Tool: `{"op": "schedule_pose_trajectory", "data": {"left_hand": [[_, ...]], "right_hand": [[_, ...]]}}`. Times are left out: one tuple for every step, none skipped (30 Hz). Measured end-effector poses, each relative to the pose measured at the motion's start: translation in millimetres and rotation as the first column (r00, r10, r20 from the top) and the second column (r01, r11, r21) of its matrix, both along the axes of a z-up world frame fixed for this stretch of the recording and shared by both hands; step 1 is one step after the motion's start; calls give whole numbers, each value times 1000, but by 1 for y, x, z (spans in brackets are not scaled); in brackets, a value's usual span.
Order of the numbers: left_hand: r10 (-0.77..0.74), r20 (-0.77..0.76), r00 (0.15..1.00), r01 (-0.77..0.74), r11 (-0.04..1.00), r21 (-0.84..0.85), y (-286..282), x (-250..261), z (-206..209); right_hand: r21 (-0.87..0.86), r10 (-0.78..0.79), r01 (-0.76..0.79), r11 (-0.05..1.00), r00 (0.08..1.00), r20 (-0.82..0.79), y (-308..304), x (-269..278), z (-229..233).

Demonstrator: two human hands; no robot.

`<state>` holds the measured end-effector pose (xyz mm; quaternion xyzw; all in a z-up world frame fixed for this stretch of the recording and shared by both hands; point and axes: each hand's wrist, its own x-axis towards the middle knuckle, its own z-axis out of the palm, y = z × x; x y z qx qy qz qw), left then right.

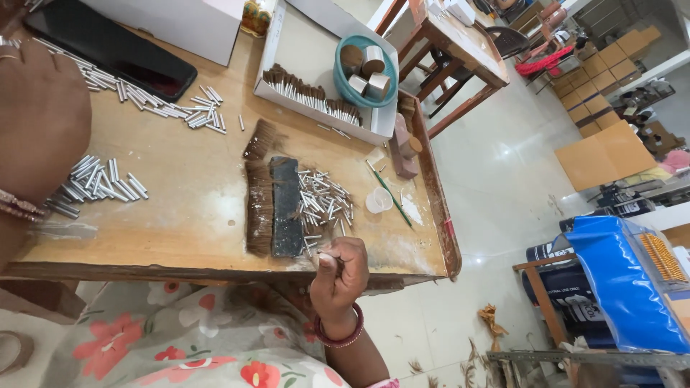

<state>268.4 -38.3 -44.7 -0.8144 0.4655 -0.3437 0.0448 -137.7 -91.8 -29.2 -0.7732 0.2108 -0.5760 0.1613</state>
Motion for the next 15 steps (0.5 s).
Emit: {"op": "schedule_pose_trajectory", "data": {"left_hand": [[-2, 2, 1000, 2, 1000, -1, -2, -11, 5], [-118, -193, 974, 97, 989, -114, -3, -22, 10], [-246, -367, 897, 164, 957, -241, -4, -33, 15], [-249, -369, 896, 167, 956, -240, -4, -62, 34], [-521, -522, 675, 326, 846, -422, -2, -92, 53], [-733, -577, 359, 393, 680, -619, 1, -122, 71], [-732, -581, 356, 390, 681, -619, 3, -146, 65], [-801, -598, -34, 307, 561, -769, 4, -171, 60], [-772, -483, -413, 154, 463, -873, 5, -195, 54], [-772, -479, -417, 151, 461, -874, 6, -210, 47], [-661, -391, -640, -16, 520, -854, 8, -225, 40], [-528, -238, -816, -158, 597, -786, 8, -241, 34], [-525, -230, -820, -159, 595, -788, 10, -245, 33], [-476, -137, -869, -241, 648, -722, 12, -250, 33], [-430, -35, -902, -309, 701, -643, 13, -255, 33]], "right_hand": [[-1, -2, 2, 1000, 1000, 2, -1, 1, 1], [9, 5, -5, 1000, 1000, 3, -2, 1, 2], [19, 11, -12, 1000, 1000, 4, -2, 2, 2], [20, 8, -8, 1000, 1000, 2, -2, 3, 2], [65, 39, -40, 997, 999, 23, -2, 4, 1], [111, 71, -76, 991, 997, 42, -1, 4, 0], [114, 71, -75, 991, 997, 37, 2, 6, -2], [182, 120, -138, 974, 987, 106, 4, 8, -4], [245, 163, -204, 948, 971, 177, 5, 10, -6], [244, 161, -201, 949, 972, 172, 8, 14, -6], [285, 207, -289, 914, 936, 286, 12, 18, -6], [313, 240, -376, 872, 886, 397, 14, 21, -6], [311, 237, -370, 875, 890, 390, 16, 23, -6], [312, 255, -432, 846, 842, 476, 17, 25, -7], [305, 266, -493, 815, 786, 557, 18, 27, -7]]}}
